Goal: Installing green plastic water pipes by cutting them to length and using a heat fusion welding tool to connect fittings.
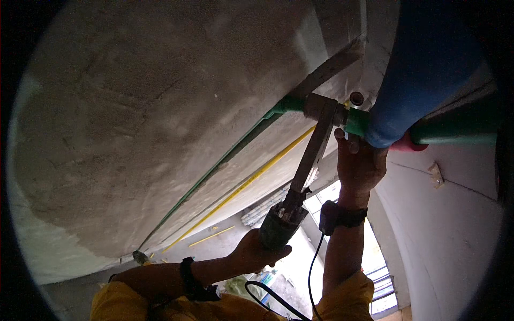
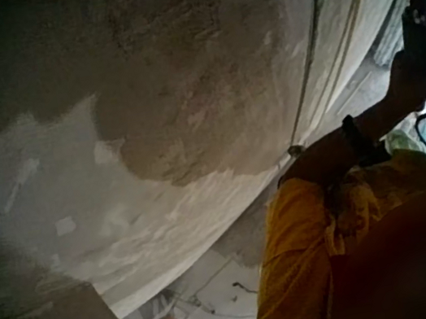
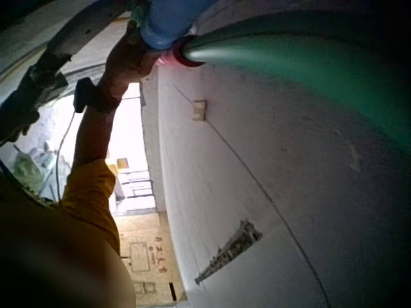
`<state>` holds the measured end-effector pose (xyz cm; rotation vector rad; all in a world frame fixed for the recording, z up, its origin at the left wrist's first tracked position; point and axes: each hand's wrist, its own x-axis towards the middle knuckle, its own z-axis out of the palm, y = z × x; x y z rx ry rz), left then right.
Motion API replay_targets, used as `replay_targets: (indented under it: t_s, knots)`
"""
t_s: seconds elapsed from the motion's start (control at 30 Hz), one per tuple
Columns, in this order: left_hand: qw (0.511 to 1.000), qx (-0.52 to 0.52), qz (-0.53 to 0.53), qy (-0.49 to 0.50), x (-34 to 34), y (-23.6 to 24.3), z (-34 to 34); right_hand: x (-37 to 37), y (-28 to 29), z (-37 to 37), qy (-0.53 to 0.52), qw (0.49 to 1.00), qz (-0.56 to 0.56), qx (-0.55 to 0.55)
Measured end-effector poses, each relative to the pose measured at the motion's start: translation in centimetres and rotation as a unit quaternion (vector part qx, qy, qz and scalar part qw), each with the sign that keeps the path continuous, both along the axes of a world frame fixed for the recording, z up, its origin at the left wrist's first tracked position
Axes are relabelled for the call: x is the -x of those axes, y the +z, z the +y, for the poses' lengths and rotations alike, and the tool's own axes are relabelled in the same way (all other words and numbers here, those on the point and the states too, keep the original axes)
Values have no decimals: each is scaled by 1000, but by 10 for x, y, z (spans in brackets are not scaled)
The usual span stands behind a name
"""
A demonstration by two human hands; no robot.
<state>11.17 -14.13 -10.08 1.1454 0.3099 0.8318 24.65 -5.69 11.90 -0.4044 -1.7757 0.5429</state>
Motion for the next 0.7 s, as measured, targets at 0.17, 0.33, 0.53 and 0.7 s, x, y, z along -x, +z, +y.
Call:
replay_targets:
  t_s: [0.17, 0.33, 0.53, 0.7]
  knots:
    - [997, 33, -63, -15, -8, 6, 3, -8, 2, 2, -6, 1000, 28, 5]
    - [1000, 2, -30, 1, -21, 4, 11, 17, 1, -8, 107, 994, -11, 26]
    - [997, -65, 10, 32, -11, -1, 13, 17, -3, -9, 49, 996, 64, 34]
    - [962, -236, 109, 87, 11, 15, 4, 9, 1, -7, 62, 997, 28, 27]
